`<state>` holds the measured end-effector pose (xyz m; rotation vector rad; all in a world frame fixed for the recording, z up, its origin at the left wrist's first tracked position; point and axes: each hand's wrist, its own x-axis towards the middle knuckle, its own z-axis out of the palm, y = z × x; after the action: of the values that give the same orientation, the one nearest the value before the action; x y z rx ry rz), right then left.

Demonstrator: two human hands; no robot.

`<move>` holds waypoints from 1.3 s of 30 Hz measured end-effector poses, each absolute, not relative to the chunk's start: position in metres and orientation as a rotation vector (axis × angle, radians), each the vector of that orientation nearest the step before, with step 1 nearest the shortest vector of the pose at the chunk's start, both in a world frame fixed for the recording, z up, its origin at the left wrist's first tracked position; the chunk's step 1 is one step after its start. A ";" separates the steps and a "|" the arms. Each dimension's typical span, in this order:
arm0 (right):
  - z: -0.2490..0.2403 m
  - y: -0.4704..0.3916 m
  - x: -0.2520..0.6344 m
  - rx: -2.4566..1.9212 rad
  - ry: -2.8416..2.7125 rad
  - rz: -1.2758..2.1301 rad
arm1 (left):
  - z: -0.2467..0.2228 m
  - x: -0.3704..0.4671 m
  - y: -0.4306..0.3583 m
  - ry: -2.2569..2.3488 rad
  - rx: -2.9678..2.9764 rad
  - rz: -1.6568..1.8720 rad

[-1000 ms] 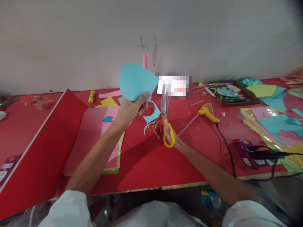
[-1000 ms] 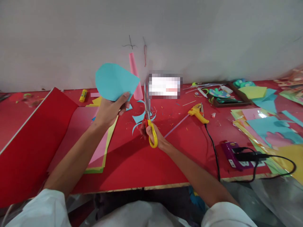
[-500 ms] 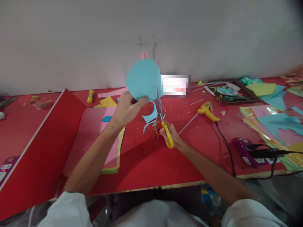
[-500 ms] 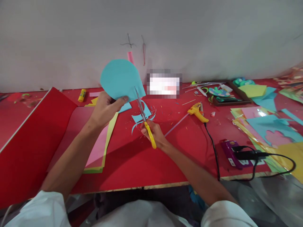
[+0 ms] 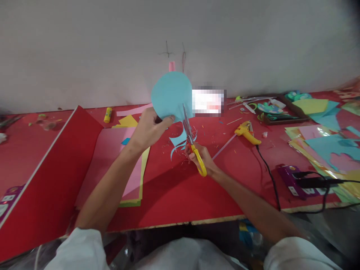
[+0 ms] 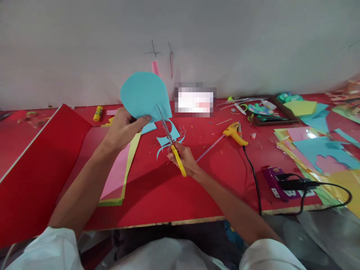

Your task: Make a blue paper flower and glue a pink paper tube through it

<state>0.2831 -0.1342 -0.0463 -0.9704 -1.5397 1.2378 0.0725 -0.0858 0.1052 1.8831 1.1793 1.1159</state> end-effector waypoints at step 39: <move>-0.066 -0.136 0.277 -0.870 -1.538 1.210 | 0.092 0.078 -0.085 1.112 1.814 1.059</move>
<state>0.2774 -0.1357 -0.0662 -0.8702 -1.5377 1.2103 0.0782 -0.0855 0.0922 1.8141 1.1121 1.0590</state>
